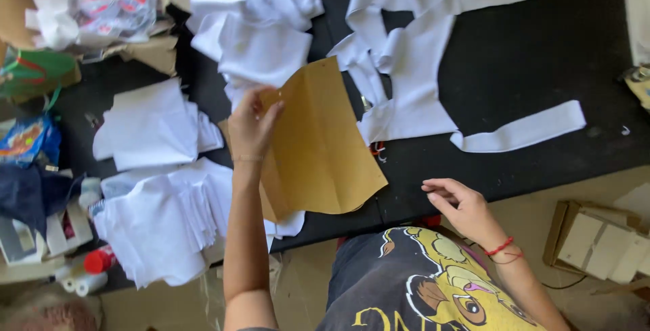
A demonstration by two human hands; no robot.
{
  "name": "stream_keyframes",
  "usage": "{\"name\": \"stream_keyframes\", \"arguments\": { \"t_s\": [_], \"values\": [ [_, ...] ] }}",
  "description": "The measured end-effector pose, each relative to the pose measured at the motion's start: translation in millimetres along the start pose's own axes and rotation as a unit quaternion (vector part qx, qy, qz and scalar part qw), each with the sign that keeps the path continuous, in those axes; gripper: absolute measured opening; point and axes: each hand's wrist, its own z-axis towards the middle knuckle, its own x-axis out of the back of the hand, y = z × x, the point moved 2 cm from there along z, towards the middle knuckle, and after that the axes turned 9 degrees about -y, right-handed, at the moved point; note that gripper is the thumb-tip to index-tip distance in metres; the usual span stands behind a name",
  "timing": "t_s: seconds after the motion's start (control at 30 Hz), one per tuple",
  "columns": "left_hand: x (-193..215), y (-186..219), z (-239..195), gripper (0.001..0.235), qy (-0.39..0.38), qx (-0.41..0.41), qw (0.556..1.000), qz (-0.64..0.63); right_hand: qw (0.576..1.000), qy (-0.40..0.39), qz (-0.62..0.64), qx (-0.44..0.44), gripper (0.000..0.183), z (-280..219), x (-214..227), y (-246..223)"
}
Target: Tracing garment patterns onto fabric with a pen and cutting them out using an electric rotary cutter
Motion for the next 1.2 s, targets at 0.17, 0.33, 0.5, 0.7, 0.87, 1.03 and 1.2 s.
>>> {"name": "stream_keyframes", "arguments": {
  "t_s": [0.17,0.33,0.5,0.7,0.87,1.03,1.2],
  "values": [
    [-34,162,-77,0.009,-0.147,-0.14,0.919,-0.338,0.994,0.001,0.106,0.027,0.077,-35,10,-11],
    [-122,276,-152,0.012,-0.311,-0.288,0.76,-0.493,0.968,-0.018,0.241,0.068,0.085,-19,7,146],
    [-189,357,-227,0.014,-0.212,-0.247,0.732,-0.599,0.845,0.071,0.466,0.252,0.057,-210,52,99],
    [-300,402,-323,0.026,-0.534,0.016,0.252,-0.807,0.827,0.201,0.487,0.195,0.096,-301,46,255],
    [-356,470,-415,0.02,-0.606,0.173,0.053,-0.775,0.829,0.272,0.466,0.15,0.078,-375,58,287],
    [-425,520,-441,0.01,-0.656,0.184,0.18,-0.71,0.732,0.334,0.589,0.074,0.028,-381,64,383],
    [-496,544,-442,0.02,-0.609,0.085,0.643,-0.456,0.524,0.62,0.583,-0.043,0.036,-458,92,455]
  ]
}}
